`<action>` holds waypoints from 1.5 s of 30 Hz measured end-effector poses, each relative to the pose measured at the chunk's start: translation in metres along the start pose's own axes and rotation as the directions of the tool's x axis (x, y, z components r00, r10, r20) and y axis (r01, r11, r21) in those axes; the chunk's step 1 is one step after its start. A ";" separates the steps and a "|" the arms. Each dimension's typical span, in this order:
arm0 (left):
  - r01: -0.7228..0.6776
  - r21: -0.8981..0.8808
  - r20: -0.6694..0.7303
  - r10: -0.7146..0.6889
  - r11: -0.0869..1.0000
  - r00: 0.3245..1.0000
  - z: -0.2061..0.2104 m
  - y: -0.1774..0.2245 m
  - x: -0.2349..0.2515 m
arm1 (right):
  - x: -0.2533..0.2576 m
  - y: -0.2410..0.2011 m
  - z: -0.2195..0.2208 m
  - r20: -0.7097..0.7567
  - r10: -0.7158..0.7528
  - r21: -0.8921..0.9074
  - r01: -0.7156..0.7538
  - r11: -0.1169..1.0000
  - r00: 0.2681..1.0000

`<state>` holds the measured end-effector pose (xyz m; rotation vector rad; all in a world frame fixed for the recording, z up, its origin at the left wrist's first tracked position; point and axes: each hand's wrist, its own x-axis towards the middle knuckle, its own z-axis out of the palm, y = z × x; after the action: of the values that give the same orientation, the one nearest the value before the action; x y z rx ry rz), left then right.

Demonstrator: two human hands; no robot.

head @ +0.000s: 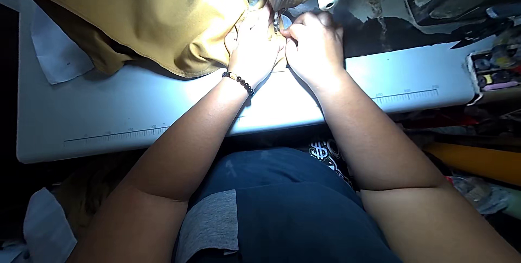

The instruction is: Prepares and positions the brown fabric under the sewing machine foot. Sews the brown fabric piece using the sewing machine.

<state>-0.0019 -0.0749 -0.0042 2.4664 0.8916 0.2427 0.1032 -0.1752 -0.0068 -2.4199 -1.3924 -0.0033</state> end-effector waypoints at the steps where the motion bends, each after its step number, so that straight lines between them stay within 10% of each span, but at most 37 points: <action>1: 0.002 0.004 0.000 -0.002 1.000 1.000 -0.001 0.001 0.000 | 0.000 -0.001 0.000 -0.002 0.005 -0.003 -0.005 1.000 1.000; 12: -0.091 0.163 0.027 0.088 0.982 0.996 -0.018 0.006 -0.012 | -0.002 0.002 -0.003 0.047 0.015 0.034 -0.017 0.999 0.999; 17: -0.526 0.370 -0.296 0.634 0.766 0.714 -0.091 -0.065 -0.066 | -0.012 0.025 -0.018 0.089 -0.267 0.275 0.234 0.933 0.960; 23: -0.128 0.504 0.052 0.118 0.854 0.992 -0.151 -0.172 -0.071 | 0.013 -0.012 -0.026 0.323 -0.496 -0.067 0.542 0.838 0.806; 31: -0.195 0.534 -0.026 0.246 0.823 0.969 -0.171 -0.149 -0.135 | 0.006 -0.010 -0.037 0.400 -0.390 -0.053 0.445 0.894 0.830; 38: -0.189 0.484 -0.250 0.343 0.854 0.906 -0.218 -0.192 -0.212 | -0.046 -0.009 -0.038 0.185 -0.504 0.436 0.389 0.812 0.844; 42: 0.036 0.585 0.068 -0.093 0.811 0.993 -0.190 -0.173 -0.194 | -0.086 -0.019 -0.014 0.278 -0.249 0.182 0.204 0.962 0.928; 45: -0.153 0.487 0.061 0.142 0.860 0.988 -0.156 -0.108 -0.160 | -0.085 -0.028 -0.021 0.329 -0.185 0.127 0.150 0.980 0.926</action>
<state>-0.2353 -0.0443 0.0746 3.0095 0.8319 0.0371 0.0389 -0.2399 0.0071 -2.2858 -1.6989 0.4518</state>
